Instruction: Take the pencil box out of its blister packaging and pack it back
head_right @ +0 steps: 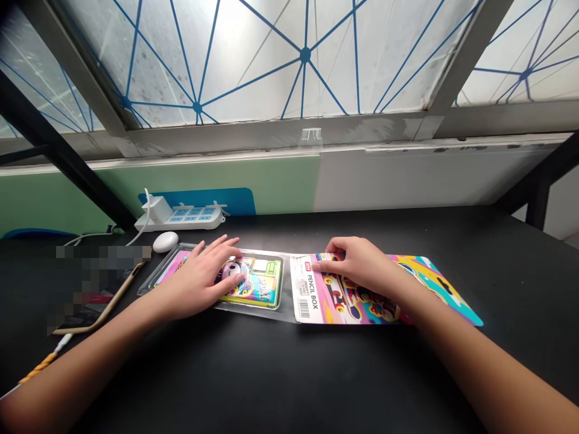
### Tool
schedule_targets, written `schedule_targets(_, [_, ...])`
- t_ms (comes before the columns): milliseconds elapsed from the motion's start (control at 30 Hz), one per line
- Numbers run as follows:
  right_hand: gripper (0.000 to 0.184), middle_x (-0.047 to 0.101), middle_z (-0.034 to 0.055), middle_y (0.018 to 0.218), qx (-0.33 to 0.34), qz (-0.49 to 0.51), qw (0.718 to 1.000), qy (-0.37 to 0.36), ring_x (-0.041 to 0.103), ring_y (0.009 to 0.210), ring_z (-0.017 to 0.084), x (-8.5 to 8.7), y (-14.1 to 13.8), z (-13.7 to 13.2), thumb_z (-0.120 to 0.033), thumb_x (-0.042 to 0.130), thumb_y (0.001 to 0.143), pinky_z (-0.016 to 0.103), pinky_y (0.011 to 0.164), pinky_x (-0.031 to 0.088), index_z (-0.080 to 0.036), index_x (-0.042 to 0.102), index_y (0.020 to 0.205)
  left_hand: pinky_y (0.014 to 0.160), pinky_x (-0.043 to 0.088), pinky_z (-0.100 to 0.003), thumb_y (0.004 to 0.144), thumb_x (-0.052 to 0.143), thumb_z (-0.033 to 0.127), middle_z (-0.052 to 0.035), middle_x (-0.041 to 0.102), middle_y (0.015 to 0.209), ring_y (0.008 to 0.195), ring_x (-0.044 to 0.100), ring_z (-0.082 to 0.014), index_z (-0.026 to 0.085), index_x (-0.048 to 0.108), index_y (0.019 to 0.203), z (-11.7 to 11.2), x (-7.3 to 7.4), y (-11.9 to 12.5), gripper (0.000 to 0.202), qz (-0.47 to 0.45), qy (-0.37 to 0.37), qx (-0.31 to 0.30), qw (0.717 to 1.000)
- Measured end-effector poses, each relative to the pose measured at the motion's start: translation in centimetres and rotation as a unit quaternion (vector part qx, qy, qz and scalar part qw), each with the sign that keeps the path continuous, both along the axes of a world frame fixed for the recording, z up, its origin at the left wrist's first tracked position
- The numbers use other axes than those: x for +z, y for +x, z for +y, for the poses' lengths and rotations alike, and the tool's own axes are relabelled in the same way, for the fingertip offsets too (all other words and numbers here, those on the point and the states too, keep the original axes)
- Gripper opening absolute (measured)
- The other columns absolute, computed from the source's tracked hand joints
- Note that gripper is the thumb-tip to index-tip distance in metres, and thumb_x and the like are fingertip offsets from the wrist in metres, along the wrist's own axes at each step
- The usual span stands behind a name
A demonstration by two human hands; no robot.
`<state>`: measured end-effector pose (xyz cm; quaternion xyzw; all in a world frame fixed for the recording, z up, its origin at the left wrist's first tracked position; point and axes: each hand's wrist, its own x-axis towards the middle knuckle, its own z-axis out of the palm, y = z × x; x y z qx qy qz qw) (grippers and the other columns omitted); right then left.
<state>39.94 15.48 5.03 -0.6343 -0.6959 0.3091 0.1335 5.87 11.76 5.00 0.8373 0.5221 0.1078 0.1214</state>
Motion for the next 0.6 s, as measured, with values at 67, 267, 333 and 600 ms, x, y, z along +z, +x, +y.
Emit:
schedule_targets(67, [0.047,0.060,-0.0039,0.061,-0.005,-0.008,1.000,0.006,0.053,0.051,0.016,0.2,-0.1,-0.1,-0.070,0.076,0.069,0.028,0.047,0.034,-0.026,0.059,0.073,0.120,0.017,-0.070,0.100,0.043,0.060,-0.0110,0.042,0.162,0.155,0.024,-0.0363,0.027,0.058,0.127,0.0,0.0,0.1,0.045,0.001,-0.002,0.000,1.000])
schedule_targets(267, [0.046,0.064,-0.0006,0.070,0.010,-0.030,0.997,0.065,0.056,0.063,0.018,0.3,-0.8,-0.7,-0.070,0.070,0.076,0.029,0.054,0.038,-0.025,0.064,0.079,0.121,0.016,-0.070,0.101,0.042,0.059,-0.0103,0.042,0.162,0.156,0.023,-0.0353,0.027,0.057,0.126,0.0,-0.2,0.2,0.043,0.010,-0.003,0.012,1.000])
schedule_targets(333, [0.047,0.066,0.0008,0.071,0.016,-0.026,0.997,0.067,0.057,0.064,0.019,0.0,-1.3,-0.9,-0.072,0.067,0.077,0.029,0.054,0.039,-0.025,0.064,0.081,0.121,0.016,-0.071,0.100,0.043,0.059,-0.0108,0.043,0.161,0.156,0.023,-0.0358,0.027,0.058,0.123,-0.1,-0.3,0.4,0.042,0.002,0.001,0.015,1.000])
schedule_targets(600, [0.046,0.072,0.0021,0.078,0.049,0.002,0.999,0.016,0.063,0.068,0.022,-0.3,-4.3,-2.2,-0.071,0.058,0.085,0.030,0.054,0.040,-0.026,0.064,0.084,0.125,0.016,-0.064,0.098,0.053,0.041,-0.0093,0.047,0.158,0.156,0.023,-0.0320,0.029,0.047,0.136,-2.0,-0.1,3.2,0.041,-0.146,-0.018,0.029,0.989])
